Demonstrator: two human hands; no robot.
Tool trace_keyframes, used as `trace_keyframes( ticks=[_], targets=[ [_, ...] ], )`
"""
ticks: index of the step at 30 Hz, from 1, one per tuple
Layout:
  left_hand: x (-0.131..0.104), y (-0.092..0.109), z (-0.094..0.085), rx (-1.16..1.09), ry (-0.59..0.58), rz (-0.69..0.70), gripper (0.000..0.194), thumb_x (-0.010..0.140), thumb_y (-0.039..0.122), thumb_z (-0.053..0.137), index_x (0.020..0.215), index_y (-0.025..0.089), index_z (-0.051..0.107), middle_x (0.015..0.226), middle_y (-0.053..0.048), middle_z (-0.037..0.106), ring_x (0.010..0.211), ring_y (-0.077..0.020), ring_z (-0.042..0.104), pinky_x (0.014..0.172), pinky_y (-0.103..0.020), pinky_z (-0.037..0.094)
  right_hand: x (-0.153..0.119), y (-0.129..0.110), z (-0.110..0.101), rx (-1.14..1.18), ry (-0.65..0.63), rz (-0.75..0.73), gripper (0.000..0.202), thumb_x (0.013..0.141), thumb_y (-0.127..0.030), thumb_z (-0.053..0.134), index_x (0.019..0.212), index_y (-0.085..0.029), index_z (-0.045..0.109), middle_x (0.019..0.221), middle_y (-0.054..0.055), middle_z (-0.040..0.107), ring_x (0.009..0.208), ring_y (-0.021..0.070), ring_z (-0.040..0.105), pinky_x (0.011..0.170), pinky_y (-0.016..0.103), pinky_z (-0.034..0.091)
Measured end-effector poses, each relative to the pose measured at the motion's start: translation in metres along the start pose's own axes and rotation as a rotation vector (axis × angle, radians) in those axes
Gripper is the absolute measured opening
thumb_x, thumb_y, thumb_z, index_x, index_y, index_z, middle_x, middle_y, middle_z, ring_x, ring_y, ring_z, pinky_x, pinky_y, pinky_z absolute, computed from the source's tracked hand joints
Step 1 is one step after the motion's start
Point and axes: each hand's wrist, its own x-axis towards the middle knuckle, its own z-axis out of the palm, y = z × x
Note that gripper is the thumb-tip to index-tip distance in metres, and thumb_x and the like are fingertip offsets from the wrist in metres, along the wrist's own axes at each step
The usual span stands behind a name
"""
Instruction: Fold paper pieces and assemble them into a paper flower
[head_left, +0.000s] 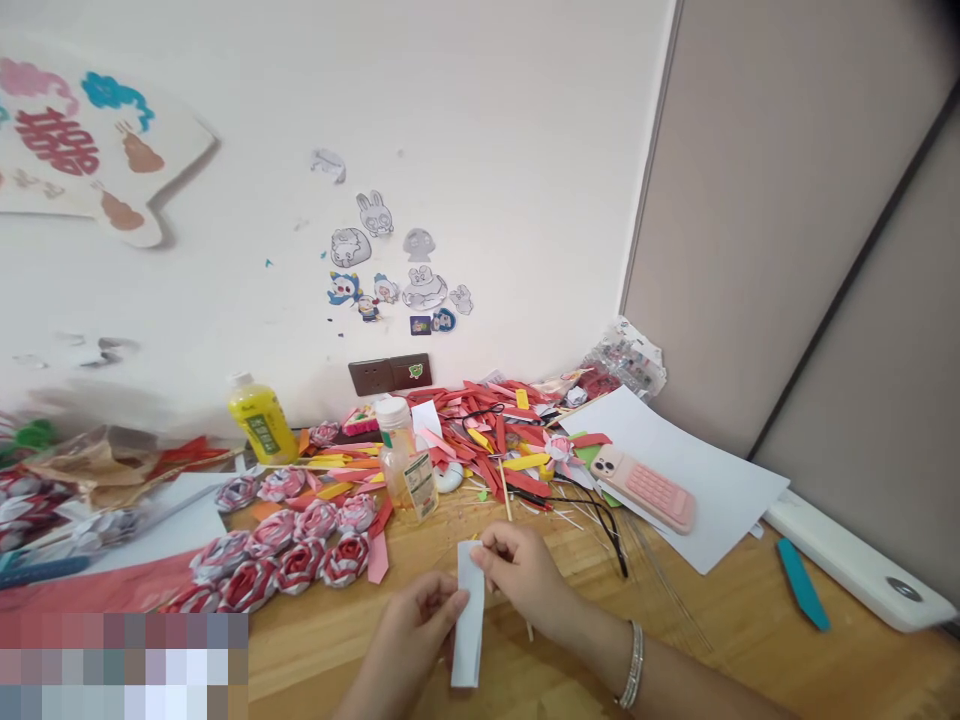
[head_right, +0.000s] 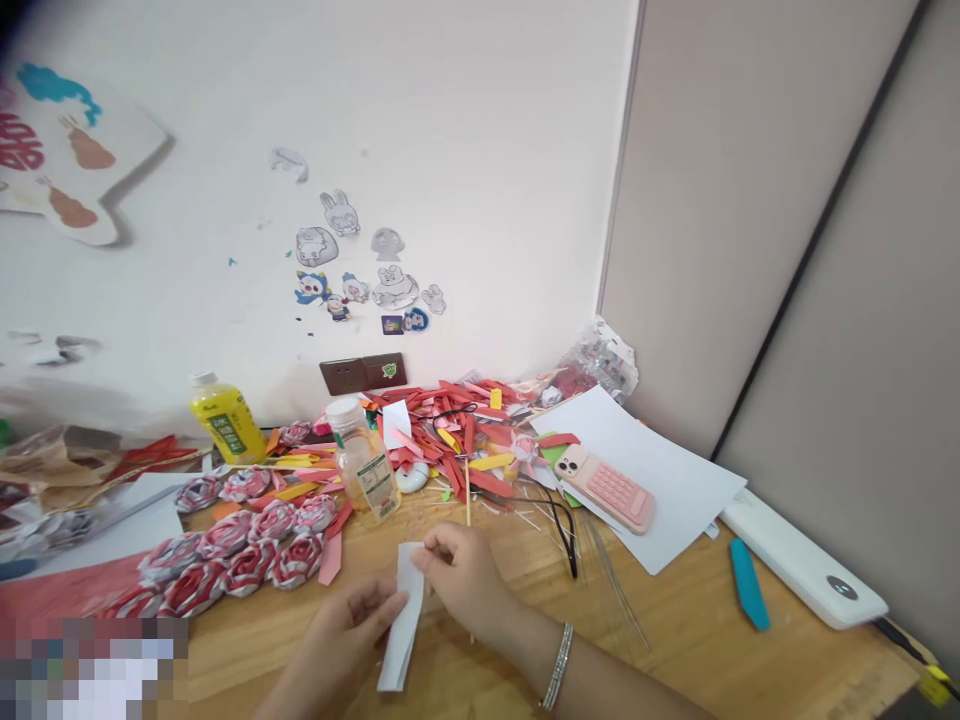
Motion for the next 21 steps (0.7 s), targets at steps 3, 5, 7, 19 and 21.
trace_keyframes(
  ticks=[3, 5, 7, 19, 21],
  targets=[
    [-0.0003, -0.0032, -0.0004, 0.044, 0.014, 0.027, 0.031, 0.069, 0.046, 0.056, 0.062, 0.016, 0.053, 0.05, 0.006, 0.044, 0.047, -0.0104, 0.042, 0.045, -0.021, 0.032, 0.0011, -0.0003, -0.0008, 0.019, 0.018, -0.004, 0.02, 0.077, -0.023, 0.05, 0.059, -0.016, 0.044, 0.05, -0.005, 0.046, 0.047, 0.0076, 0.042, 0.047, 0.019, 0.032],
    [0.0005, -0.0059, -0.0005, 0.057, -0.003, 0.032, 0.031, 0.069, 0.046, 0.056, 0.064, 0.015, 0.054, 0.052, 0.006, 0.046, 0.048, -0.0107, 0.043, 0.046, -0.022, 0.033, 0.0019, -0.0004, -0.0013, 0.02, 0.052, -0.009, 0.021, 0.077, -0.024, 0.049, 0.059, -0.017, 0.044, 0.05, -0.005, 0.046, 0.047, 0.0079, 0.043, 0.048, 0.019, 0.033],
    [0.0013, -0.0084, -0.0001, 0.057, 0.009, 0.031, 0.032, 0.07, 0.046, 0.056, 0.062, 0.016, 0.053, 0.051, 0.006, 0.044, 0.048, -0.0104, 0.042, 0.045, -0.021, 0.032, 0.0027, -0.0006, -0.0021, 0.02, 0.068, -0.011, 0.023, 0.078, -0.026, 0.049, 0.058, -0.017, 0.043, 0.049, -0.005, 0.045, 0.047, 0.0081, 0.044, 0.049, 0.019, 0.033],
    [-0.0055, -0.0021, 0.0081, 0.001, -0.054, -0.035, 0.035, 0.069, 0.05, 0.055, 0.057, 0.018, 0.049, 0.044, 0.004, 0.054, 0.041, -0.0108, 0.048, 0.044, -0.021, 0.036, 0.0069, -0.0026, -0.0089, 0.037, 0.154, -0.054, 0.025, 0.079, -0.028, 0.049, 0.058, -0.017, 0.041, 0.049, -0.005, 0.044, 0.047, 0.0077, 0.042, 0.048, 0.019, 0.032],
    [-0.0053, -0.0023, 0.0086, -0.004, -0.027, -0.058, 0.037, 0.067, 0.052, 0.056, 0.055, 0.018, 0.047, 0.044, 0.004, 0.055, 0.04, -0.0106, 0.049, 0.044, -0.021, 0.037, 0.0078, -0.0019, -0.0094, 0.081, 0.148, -0.048, 0.026, 0.08, -0.031, 0.049, 0.059, -0.017, 0.042, 0.049, -0.005, 0.044, 0.047, 0.0076, 0.042, 0.048, 0.019, 0.033]
  ],
)
